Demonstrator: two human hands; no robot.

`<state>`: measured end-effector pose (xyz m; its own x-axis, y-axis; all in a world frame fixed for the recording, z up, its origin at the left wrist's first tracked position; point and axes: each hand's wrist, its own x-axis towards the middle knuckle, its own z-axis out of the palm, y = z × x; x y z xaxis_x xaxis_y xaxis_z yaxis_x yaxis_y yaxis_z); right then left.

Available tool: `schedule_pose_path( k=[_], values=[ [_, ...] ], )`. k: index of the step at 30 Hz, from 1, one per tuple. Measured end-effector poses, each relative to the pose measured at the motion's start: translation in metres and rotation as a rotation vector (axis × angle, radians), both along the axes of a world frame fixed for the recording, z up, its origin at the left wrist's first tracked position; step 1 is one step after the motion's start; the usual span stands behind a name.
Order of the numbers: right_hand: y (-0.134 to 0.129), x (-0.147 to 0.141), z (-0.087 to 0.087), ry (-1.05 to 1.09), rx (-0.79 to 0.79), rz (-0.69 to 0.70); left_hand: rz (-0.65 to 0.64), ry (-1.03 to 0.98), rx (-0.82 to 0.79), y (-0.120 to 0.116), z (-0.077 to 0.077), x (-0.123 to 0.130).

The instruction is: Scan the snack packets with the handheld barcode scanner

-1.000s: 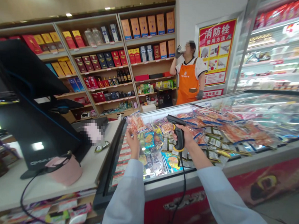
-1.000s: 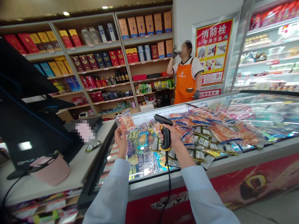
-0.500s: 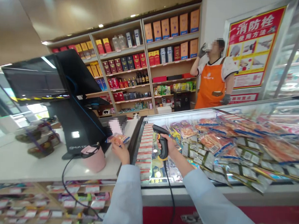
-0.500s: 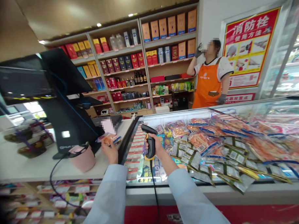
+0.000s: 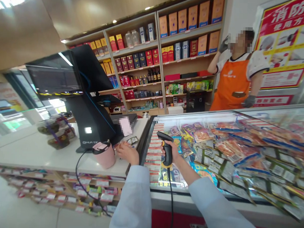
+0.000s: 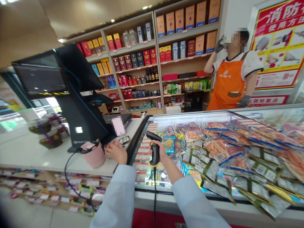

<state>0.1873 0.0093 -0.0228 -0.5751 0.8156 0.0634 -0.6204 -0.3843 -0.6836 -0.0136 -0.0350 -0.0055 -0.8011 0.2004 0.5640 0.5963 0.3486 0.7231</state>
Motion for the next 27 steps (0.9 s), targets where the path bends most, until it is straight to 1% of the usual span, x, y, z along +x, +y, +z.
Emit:
schedule_pose_path(
  k=[2,4,6,8,11,13,15,16,17,19,20,21,22,23,24,25,27],
  values=[
    [-0.002,0.002,0.004,-0.023,-0.014,0.002,-0.002,-0.041,-0.047,0.001,0.001,0.000],
    [-0.006,0.005,0.008,-0.024,-0.014,0.030,-0.008,-0.067,-0.061,0.003,0.000,0.000],
    [-0.009,0.009,0.013,0.000,0.001,0.060,-0.028,-0.063,-0.036,0.005,-0.001,-0.002],
    [-0.010,0.016,0.019,0.037,0.017,0.059,-0.060,-0.046,-0.007,0.007,-0.001,-0.003],
    [-0.010,0.033,0.027,0.092,0.029,-0.035,-0.125,-0.021,0.030,0.012,0.003,0.000],
    [-0.009,0.050,0.033,0.116,0.049,-0.109,-0.184,0.005,0.073,0.016,0.006,0.010],
    [-0.008,0.071,0.040,0.128,0.081,-0.160,-0.288,0.052,0.117,0.022,0.010,0.032],
    [-0.008,0.083,0.043,0.130,0.097,-0.178,-0.368,0.083,0.129,0.025,0.011,0.048],
    [-0.008,0.095,0.046,0.131,0.110,-0.194,-0.475,0.116,0.131,0.028,0.011,0.067],
    [-0.009,0.120,0.052,0.117,0.129,-0.220,-0.768,0.199,0.079,0.034,0.009,0.111],
    [-0.009,0.132,0.054,0.099,0.136,-0.227,-0.965,0.256,0.013,0.036,0.006,0.133],
    [-0.008,0.143,0.056,0.079,0.142,-0.232,-1.168,0.339,-0.092,0.038,0.003,0.155],
    [-0.008,0.154,0.058,0.058,0.147,-0.238,-1.298,0.409,-0.197,0.039,0.000,0.176],
    [-0.006,0.164,0.059,0.038,0.151,-0.247,-1.369,0.451,-0.289,0.039,-0.004,0.193],
    [-0.005,0.173,0.060,0.022,0.154,-0.255,-1.407,0.474,-0.371,0.040,-0.007,0.208],
    [-0.003,0.182,0.060,0.010,0.155,-0.263,-1.414,0.486,-0.433,0.040,-0.010,0.219],
    [0.002,0.195,0.057,-0.010,0.148,-0.280,-1.399,0.488,-0.531,0.042,-0.015,0.233]
  ],
)
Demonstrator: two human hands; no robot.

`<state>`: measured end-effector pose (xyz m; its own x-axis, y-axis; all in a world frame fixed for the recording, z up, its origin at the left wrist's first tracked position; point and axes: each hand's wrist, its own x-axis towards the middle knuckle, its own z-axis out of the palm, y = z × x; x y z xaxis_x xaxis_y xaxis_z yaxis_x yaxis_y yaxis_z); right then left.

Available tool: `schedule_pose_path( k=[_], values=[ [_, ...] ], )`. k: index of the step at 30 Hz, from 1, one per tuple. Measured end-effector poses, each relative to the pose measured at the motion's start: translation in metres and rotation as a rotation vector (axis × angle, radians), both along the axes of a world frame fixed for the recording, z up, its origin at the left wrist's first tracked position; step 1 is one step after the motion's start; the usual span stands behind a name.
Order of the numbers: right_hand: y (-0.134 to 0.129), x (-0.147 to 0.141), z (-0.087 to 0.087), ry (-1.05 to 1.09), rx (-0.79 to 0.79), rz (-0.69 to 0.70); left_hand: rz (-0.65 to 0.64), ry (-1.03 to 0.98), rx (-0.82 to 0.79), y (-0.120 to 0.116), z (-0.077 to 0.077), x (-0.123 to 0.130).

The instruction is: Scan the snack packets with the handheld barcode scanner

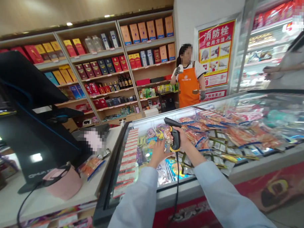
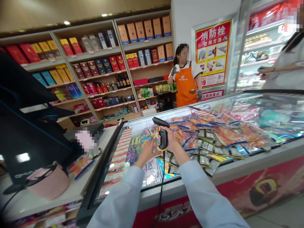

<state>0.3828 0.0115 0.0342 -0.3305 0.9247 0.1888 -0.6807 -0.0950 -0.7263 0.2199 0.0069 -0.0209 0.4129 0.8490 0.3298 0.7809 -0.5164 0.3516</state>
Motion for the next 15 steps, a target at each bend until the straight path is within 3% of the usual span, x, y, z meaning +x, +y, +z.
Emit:
schedule_pose_path(
  k=[3,6,9,15],
  values=[
    [0.009,0.013,-0.010,-0.036,-0.027,-0.040,0.022,0.023,-0.106,0.005,-0.006,0.007],
    [0.015,0.014,-0.022,-0.039,-0.074,-0.106,-0.004,-0.091,-0.161,0.009,-0.011,0.007],
    [0.017,0.012,-0.028,-0.032,-0.151,-0.112,-0.003,-0.245,-0.076,0.009,-0.012,0.003],
    [0.012,0.018,-0.022,-0.040,-0.200,-0.109,0.257,-0.505,0.117,0.012,-0.005,-0.020]
  ],
)
